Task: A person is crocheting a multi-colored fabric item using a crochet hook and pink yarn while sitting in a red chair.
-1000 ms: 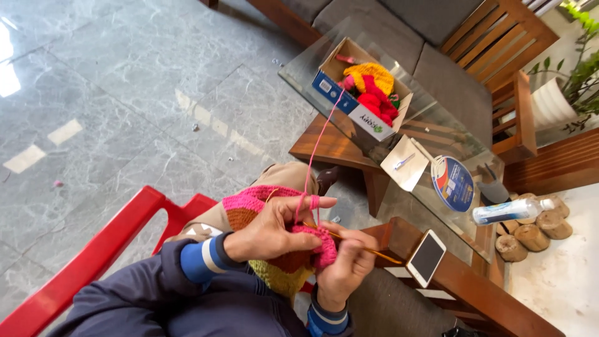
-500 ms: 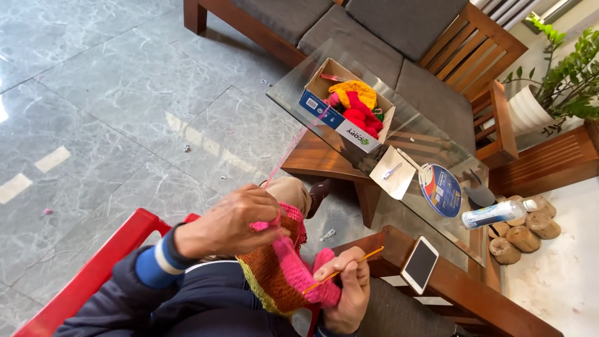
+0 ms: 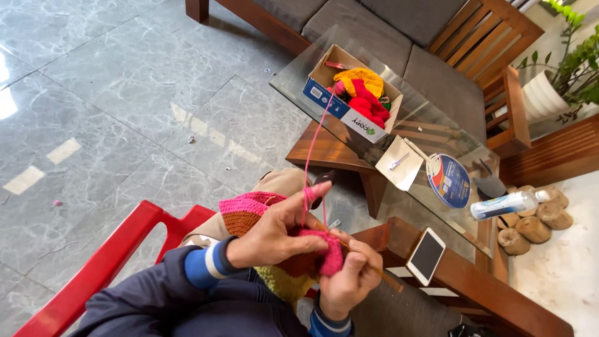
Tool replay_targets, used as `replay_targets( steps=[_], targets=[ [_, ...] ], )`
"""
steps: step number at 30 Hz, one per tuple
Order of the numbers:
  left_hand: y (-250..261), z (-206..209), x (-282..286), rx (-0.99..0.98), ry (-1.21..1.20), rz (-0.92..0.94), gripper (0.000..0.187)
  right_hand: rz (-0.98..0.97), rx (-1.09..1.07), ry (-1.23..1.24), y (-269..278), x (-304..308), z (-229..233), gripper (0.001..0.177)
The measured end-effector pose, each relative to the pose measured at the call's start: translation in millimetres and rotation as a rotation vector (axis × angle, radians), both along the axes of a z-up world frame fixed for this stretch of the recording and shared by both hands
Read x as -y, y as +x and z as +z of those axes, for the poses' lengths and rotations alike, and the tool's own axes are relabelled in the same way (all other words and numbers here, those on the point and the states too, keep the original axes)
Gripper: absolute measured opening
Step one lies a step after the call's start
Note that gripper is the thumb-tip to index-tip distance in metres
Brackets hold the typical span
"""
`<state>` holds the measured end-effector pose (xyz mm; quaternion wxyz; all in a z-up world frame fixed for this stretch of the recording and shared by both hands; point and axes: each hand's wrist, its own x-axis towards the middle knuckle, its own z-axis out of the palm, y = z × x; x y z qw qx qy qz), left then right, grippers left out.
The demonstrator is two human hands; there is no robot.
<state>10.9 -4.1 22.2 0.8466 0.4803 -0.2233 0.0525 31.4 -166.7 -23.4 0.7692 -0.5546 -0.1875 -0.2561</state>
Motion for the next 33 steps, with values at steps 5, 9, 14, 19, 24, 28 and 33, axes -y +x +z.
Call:
replay_targets(
  steps=[5,9,14,19,24,28,33],
  targets=[
    [-7,1,15,-0.029,0.203,0.350,0.078,-0.323,0.362,-0.567,2,-15,8,0.018],
    [-6,-13,12,-0.069,0.061,0.221,0.082,-0.401,0.504,-0.460,18,-14,-28,0.013],
    [-3,-18,-1,-0.168,-0.195,-0.043,0.090,-0.118,0.312,-0.232,21,-7,-33,0.017],
    [-11,-12,4,0.101,0.343,0.446,0.071,-0.430,0.480,-0.703,1,-16,14,0.025],
    [-7,-25,8,-0.208,-0.134,0.072,0.080,-0.338,0.612,-0.464,21,-13,-29,0.013],
    [-6,-13,-8,-0.229,-0.127,0.012,0.071,-0.151,0.434,-0.160,19,-12,-29,0.014],
    [-3,-12,-19,-0.274,-0.081,0.008,0.059,-0.178,0.322,-0.090,12,-8,-28,0.026]
  ],
)
